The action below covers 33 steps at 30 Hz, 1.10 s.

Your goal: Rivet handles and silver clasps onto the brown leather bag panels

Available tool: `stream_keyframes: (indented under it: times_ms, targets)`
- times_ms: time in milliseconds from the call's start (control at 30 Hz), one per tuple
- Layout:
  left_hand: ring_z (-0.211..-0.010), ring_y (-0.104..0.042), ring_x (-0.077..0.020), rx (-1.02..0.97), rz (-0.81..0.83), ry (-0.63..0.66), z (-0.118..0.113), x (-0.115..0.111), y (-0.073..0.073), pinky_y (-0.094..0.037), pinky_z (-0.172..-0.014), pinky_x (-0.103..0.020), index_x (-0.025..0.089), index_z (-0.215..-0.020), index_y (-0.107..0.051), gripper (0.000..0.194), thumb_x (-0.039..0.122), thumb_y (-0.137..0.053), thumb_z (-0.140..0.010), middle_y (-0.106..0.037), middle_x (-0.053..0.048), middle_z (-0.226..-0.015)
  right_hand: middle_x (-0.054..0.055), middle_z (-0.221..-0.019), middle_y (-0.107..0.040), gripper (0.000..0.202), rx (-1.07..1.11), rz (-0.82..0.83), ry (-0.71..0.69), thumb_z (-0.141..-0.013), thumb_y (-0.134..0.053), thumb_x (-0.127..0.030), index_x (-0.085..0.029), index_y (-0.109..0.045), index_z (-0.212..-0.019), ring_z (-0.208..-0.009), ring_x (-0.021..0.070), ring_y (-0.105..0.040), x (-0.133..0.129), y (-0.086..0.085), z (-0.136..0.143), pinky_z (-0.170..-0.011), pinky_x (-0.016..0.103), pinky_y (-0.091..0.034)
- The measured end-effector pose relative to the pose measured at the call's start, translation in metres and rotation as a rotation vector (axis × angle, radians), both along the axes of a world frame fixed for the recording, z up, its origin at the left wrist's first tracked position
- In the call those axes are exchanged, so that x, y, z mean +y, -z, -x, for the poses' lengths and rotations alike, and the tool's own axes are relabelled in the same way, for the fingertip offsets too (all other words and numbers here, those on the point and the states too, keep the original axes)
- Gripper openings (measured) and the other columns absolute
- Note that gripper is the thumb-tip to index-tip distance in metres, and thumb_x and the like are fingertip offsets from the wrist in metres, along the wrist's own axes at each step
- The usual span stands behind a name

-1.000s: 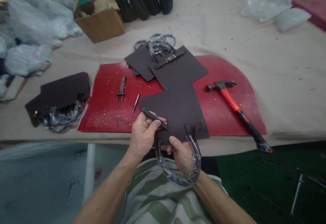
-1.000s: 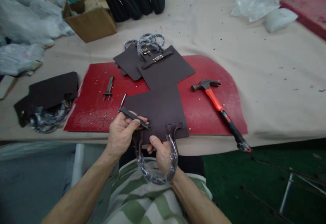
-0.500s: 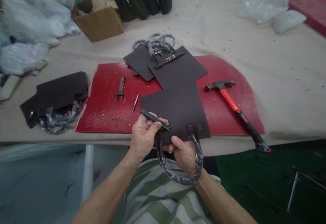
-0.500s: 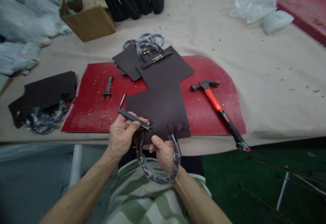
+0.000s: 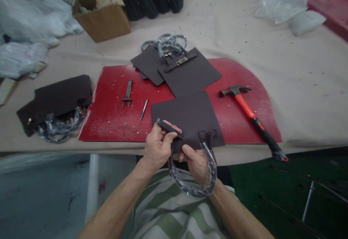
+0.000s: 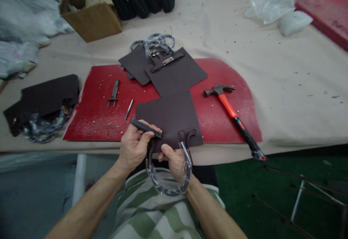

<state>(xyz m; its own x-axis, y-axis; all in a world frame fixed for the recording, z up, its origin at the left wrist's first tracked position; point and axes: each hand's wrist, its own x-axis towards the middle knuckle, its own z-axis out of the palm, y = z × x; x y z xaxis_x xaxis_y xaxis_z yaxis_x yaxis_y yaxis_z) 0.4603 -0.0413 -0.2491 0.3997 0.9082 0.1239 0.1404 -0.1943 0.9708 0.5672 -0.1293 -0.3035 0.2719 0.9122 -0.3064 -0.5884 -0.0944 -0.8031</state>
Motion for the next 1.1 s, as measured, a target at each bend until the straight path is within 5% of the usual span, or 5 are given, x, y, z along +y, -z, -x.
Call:
stream_keyframes:
  times_ms: [267,733,1100]
  targets:
    - [-0.088,-0.072,-0.0173,-0.131,0.101,-0.007,0.0010,-0.0014,0.0048,-0.058,-0.083,-0.031,0.019,-0.102,-0.052,0.012,0.026,-0.058,-0.095,-0.073,-0.004,-0.094,0.003,-0.058,-0.063,0.040,-0.086,0.044,-0.044,-0.085,-0.071,-0.046,-0.021,-0.069,-0.054,-0.063,0.0194,-0.058,-0.0049,0.0094,-0.0052,-0.076,0.035,-0.045]
    - [-0.086,-0.073,-0.0187,-0.255,0.240,-0.051,-0.0001,-0.0038,0.0019,-0.061,-0.083,-0.034,0.018,-0.100,-0.049,0.020,0.031,-0.063,-0.093,-0.073,-0.005,-0.093,0.004,-0.055,-0.061,0.040,-0.014,0.079,-0.014,-0.075,-0.077,-0.050,-0.022,-0.069,-0.048,-0.062,0.0203,-0.056,-0.0031,0.0018,-0.0037,-0.077,0.038,-0.045]
    - [-0.087,-0.073,-0.0186,-0.167,0.169,-0.026,0.0027,-0.0041,0.0045,-0.059,-0.083,-0.032,0.019,-0.101,-0.050,0.017,0.031,-0.060,-0.095,-0.073,-0.005,-0.093,0.005,-0.057,-0.061,0.039,0.023,0.068,0.011,-0.073,-0.079,-0.049,-0.021,-0.068,-0.048,-0.061,0.0192,-0.054,-0.0015,0.0007,0.0001,-0.069,0.035,-0.045]
